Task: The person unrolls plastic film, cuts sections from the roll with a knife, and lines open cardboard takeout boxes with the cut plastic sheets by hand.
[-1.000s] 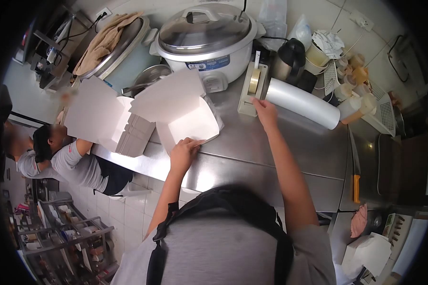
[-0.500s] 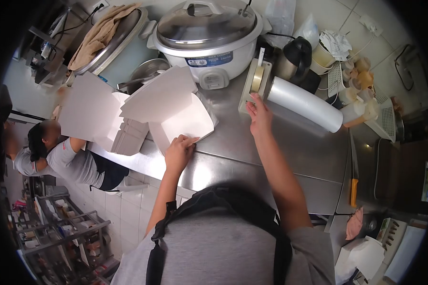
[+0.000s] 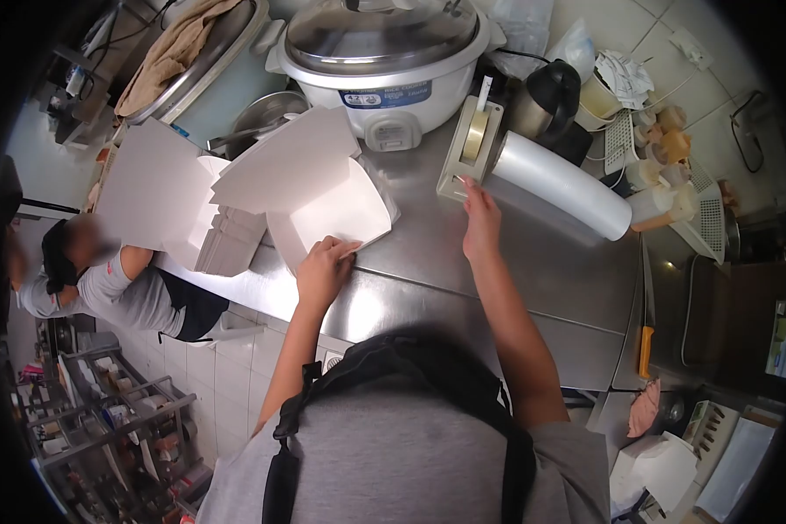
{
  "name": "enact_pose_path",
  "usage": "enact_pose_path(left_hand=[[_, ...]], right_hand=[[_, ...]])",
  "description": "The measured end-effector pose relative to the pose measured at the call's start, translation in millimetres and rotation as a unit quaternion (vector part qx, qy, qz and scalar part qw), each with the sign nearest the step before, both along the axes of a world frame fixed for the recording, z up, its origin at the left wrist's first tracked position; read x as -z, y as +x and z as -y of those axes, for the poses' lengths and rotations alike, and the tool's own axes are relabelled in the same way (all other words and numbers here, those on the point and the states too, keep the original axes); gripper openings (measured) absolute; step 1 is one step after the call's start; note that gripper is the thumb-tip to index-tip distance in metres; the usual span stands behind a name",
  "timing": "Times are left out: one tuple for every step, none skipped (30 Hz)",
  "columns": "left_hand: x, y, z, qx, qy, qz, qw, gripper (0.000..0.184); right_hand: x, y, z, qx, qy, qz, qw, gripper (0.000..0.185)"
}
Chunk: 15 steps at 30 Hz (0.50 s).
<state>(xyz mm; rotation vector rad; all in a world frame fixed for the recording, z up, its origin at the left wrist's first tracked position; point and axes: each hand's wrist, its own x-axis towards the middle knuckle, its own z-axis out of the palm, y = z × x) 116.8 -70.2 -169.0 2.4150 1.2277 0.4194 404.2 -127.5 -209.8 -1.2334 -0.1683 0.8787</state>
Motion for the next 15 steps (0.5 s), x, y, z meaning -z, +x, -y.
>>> enact_pose_path(left_hand=[[0, 0, 0, 0.001, 0.002, 0.0, 1.0, 0.026], [1, 0, 0, 0.002, 0.003, -0.001, 1.0, 0.026], [2, -1, 0, 0.002, 0.004, -0.002, 1.0, 0.026], [3, -1, 0, 0.003, 0.005, -0.002, 1.0, 0.026], [3, 0, -1, 0.003, 0.006, -0.002, 1.0, 0.026], [3, 0, -1, 0.004, 0.007, -0.001, 1.0, 0.026], [3, 0, 0, 0.004, 0.007, -0.001, 1.0, 0.026], [3, 0, 0, 0.003, 0.007, 0.0, 1.0, 0.026], [3, 0, 0, 0.002, 0.007, 0.001, 1.0, 0.026], [3, 0, 0, 0.001, 0.008, 0.002, 1.0, 0.026], [3, 0, 0, 0.001, 0.006, -0.001, 1.0, 0.026], [3, 0, 0, 0.001, 0.005, -0.004, 1.0, 0.026], [3, 0, 0, 0.001, 0.003, -0.007, 1.0, 0.025], [3, 0, 0, 0.001, 0.004, -0.006, 1.0, 0.026], [3, 0, 0, 0.001, 0.005, -0.006, 1.0, 0.026]], right_hand=[[2, 0, -2, 0.001, -0.008, -0.007, 1.0, 0.042], [3, 0, -2, 0.001, -0.015, -0.015, 1.0, 0.042], [0, -4, -2, 0.011, -0.012, -0.011, 1.0, 0.04], [-3, -7, -2, 0.02, -0.01, -0.007, 1.0, 0.039], [-7, -11, -2, 0.03, -0.007, -0.003, 1.0, 0.037], [-8, -13, -2, 0.035, -0.004, -0.003, 0.999, 0.036], [-10, -16, -1, 0.04, -0.001, -0.003, 0.999, 0.035], [-12, -18, -1, 0.045, 0.002, -0.003, 0.999, 0.033], [-14, -20, -1, 0.048, 0.006, -0.001, 0.999, 0.033], [-16, -21, -2, 0.051, 0.011, 0.001, 0.999, 0.033], [-19, -23, -3, 0.055, 0.017, 0.003, 0.998, 0.033], [-21, -24, -3, 0.056, 0.003, 0.008, 0.998, 0.035], [-22, -25, -3, 0.057, -0.011, 0.013, 0.998, 0.036], [-24, -25, -3, 0.058, -0.024, 0.019, 0.998, 0.038], [-21, -24, -1, 0.035, -0.029, 0.023, 0.999, 0.042]])
